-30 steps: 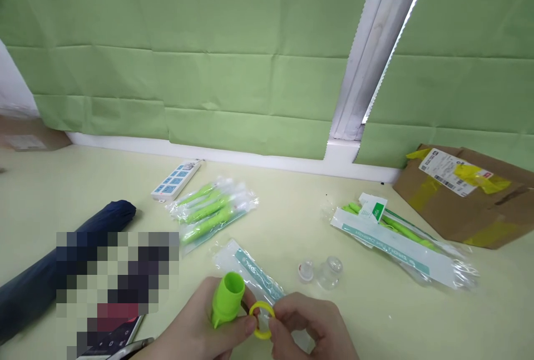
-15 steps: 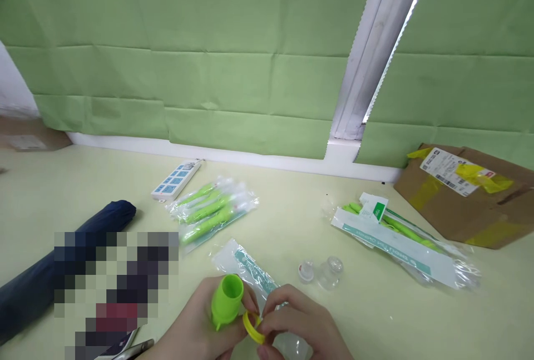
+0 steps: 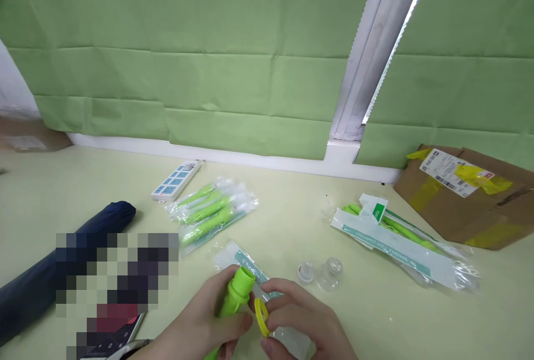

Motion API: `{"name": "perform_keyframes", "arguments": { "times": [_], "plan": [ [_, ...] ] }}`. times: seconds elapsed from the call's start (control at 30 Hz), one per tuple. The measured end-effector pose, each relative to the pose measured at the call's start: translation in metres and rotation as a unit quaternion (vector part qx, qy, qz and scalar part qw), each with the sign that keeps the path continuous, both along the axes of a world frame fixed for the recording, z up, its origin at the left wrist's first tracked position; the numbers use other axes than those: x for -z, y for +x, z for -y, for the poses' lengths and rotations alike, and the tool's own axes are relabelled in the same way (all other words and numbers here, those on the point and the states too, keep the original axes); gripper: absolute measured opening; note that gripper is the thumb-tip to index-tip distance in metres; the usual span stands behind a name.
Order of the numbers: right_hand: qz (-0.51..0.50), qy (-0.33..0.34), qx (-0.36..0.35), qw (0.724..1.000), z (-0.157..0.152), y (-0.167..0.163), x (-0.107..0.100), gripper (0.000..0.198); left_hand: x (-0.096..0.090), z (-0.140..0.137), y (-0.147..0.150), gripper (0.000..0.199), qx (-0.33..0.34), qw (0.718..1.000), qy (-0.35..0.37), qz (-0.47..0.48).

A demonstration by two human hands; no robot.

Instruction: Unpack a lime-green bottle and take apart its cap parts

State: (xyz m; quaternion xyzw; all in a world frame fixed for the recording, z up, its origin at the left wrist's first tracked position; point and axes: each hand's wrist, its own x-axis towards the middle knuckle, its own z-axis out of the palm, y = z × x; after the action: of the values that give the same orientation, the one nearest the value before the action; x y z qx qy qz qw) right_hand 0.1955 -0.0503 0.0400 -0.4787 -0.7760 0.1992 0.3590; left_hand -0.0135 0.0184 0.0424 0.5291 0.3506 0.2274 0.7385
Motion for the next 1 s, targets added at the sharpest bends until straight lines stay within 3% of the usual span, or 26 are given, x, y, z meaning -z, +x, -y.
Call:
{"name": "perform_keyframes", "arguments": {
  "times": [0.17,0.4,0.63,1.0],
  "plan": [
    [0.028,0.042,0.046,0.998,-0.005,0.002,-0.001,0.011,0.011,-0.002,0.003,0.056,-0.013,0.998,-0.047,0.047],
    [0.11,0.09,0.052,0.988,-0.006,0.002,0.0,0.009,-0.004,-0.001,0.003,0.037,0.016,0.996,-0.069,0.05],
    [0.106,0.11,0.06,0.986,-0.006,0.002,0.0,0.01,-0.009,0.003,0.004,0.044,0.015,0.997,-0.049,0.057],
    [0.066,0.1,0.07,0.99,-0.005,-0.001,-0.004,0.01,0.013,0.006,0.003,0.055,0.033,0.999,0.003,0.022]
  ]
}}
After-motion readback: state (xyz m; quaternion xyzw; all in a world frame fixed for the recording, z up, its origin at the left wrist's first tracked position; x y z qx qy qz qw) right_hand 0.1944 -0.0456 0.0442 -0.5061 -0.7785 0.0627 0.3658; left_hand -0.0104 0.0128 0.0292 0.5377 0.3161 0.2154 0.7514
